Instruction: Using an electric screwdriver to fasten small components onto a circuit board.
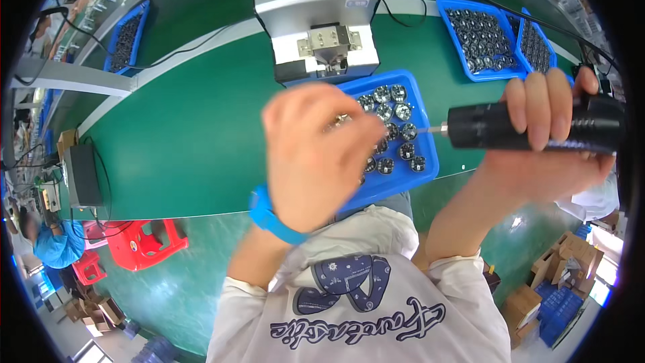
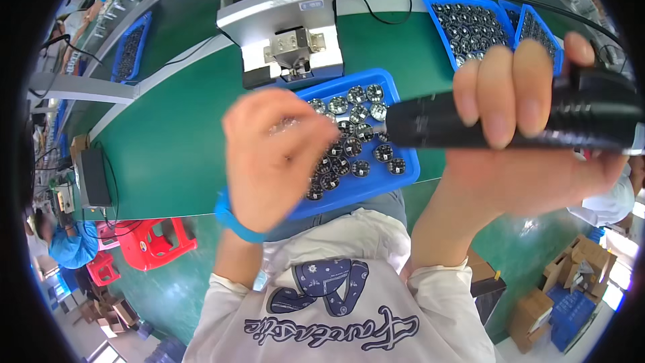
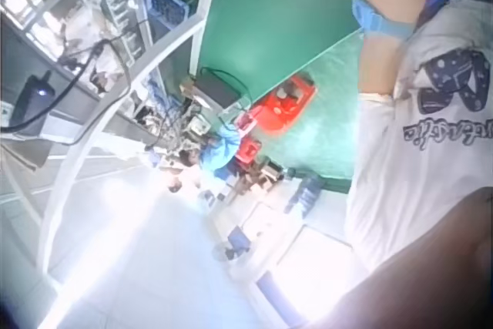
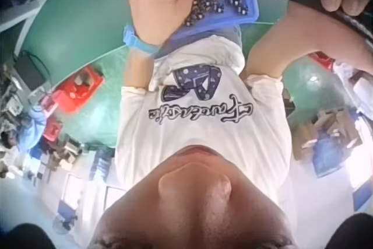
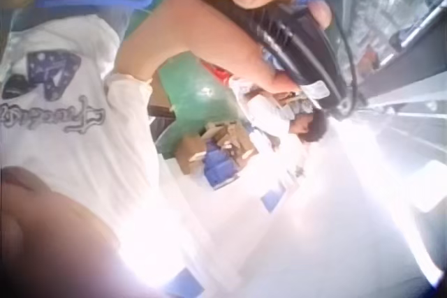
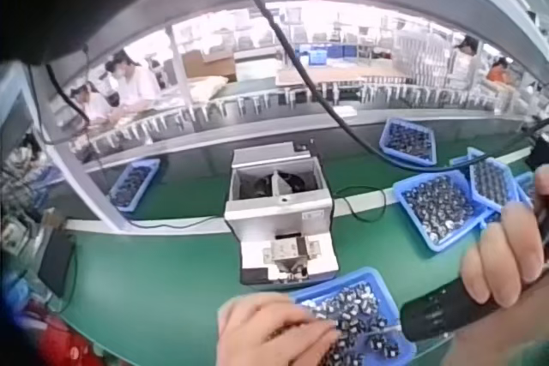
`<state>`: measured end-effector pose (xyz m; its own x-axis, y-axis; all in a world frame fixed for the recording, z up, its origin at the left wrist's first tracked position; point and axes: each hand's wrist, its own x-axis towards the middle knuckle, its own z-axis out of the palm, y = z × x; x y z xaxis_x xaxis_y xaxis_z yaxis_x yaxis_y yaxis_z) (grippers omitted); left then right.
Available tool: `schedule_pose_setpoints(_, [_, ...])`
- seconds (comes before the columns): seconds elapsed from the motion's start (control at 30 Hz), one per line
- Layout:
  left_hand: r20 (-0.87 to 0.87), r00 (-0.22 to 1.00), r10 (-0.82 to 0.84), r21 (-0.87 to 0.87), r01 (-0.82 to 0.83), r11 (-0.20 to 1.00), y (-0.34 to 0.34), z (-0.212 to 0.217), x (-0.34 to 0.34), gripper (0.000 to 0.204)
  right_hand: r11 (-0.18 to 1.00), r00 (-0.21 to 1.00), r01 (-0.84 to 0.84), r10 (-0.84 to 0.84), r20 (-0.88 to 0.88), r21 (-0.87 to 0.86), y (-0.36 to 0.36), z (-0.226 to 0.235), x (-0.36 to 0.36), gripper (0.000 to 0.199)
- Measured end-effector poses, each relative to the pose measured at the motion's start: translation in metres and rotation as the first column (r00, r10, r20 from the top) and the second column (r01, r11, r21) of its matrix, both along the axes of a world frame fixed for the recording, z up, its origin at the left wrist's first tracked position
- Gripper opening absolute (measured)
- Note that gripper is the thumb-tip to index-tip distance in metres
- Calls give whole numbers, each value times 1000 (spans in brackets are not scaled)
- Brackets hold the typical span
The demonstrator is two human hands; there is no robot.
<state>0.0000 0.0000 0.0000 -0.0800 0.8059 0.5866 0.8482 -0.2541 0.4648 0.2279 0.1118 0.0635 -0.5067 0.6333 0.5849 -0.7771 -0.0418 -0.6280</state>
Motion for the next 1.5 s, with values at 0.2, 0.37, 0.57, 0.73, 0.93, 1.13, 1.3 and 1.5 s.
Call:
schedule_pose_setpoints(0.2, [-156, 974, 161, 264, -116, 957, 67, 38, -69, 14, 994, 991, 113, -113, -65, -3, 15, 21, -61, 84])
schedule_pose_setpoints(0.37, [-179, 953, 245, 173, -215, 961, 61, 36, -82, 28, 674, 650, 731, -736, 189, 108, 4, 28, -147, 84])
schedule_pose_setpoints(0.57, [84, 984, 156, 136, -166, 977, 1, 21, -53, 26, 999, 960, 15, -27, -278, -46, 24, 0, -170, 71])
schedule_pose_setpoints(0.73, [231, 960, 157, 12, -164, 986, -31, 3, -24, 28, 848, 800, 529, -487, 350, -30, 4, 5, -169, 76])
schedule_pose_setpoints(0.93, [245, 964, 106, -126, -77, 989, -44, -16, 4, 36, 999, 981, -45, 42, 191, 10, -1, -3, -62, 108])
schedule_pose_setpoints(1.13, [148, 983, -108, -247, 142, 958, -28, -32, 42, 40, 973, 937, 217, -231, 261, 82, -30, -28, 10, 108])
schedule_pose_setpoints(1.3, [73, 984, -164, -265, 178, 948, -14, -42, 70, 30, 945, 909, 326, -308, 282, -20, -36, -49, 22, 107])
schedule_pose_setpoints(1.5, [10, 995, -104, -256, 103, 961, -9, -48, 78, 35, 929, 917, 344, -301, 263, -138, -36, -61, 18, 110])
